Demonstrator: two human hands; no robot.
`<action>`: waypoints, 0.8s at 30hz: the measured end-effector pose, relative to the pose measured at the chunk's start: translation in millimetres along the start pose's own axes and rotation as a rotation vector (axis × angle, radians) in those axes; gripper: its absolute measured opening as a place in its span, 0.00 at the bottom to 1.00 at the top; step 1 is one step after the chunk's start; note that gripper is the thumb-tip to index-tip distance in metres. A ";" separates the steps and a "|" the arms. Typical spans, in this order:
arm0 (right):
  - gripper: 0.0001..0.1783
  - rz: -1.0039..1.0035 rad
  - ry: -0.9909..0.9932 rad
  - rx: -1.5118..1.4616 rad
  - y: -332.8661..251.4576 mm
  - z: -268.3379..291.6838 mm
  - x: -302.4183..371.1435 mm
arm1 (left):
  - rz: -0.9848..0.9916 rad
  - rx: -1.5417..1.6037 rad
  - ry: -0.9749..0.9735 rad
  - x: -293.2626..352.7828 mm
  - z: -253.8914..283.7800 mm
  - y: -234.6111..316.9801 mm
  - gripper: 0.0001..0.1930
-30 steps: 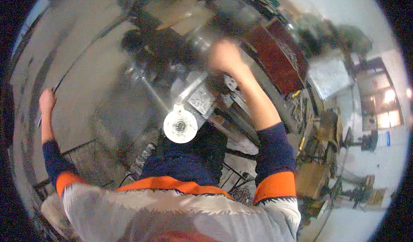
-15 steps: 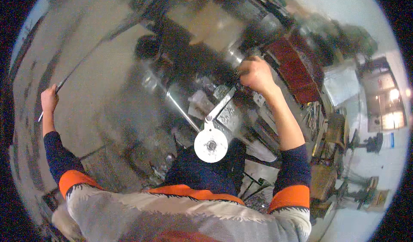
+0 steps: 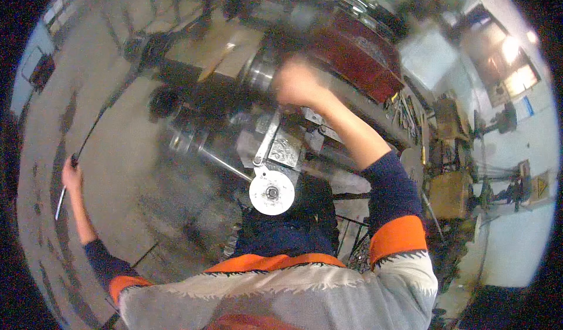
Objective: The person operates a metal lathe, repeatedly loading small cylindrical metal pieces into the chuck, adjusting controls, and removing finished pieces. The person places the finished pieces into a metal basket on the floor.
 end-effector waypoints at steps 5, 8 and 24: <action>0.22 0.101 0.275 -0.049 -9.7 39.7 39.5 | 0.276 0.425 -0.135 58.6 -61.1 187.5 0.15; 0.22 0.097 0.607 -0.191 8.1 76.2 99.4 | 0.236 0.622 -0.564 124.6 -173.8 251.7 0.19; 0.29 -1.240 0.329 0.058 283.1 -45.0 584.5 | 0.099 0.465 -0.717 99.7 -135.9 275.9 0.18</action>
Point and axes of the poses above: each hand's wrist, its own x-axis away from the middle knuckle, its own z-axis out of the back of the hand, y = z × x, the point moved 6 cm from there along -x, towards the middle knuckle, and after that the axes turned 10 degrees about y, right-handed, at the moved point
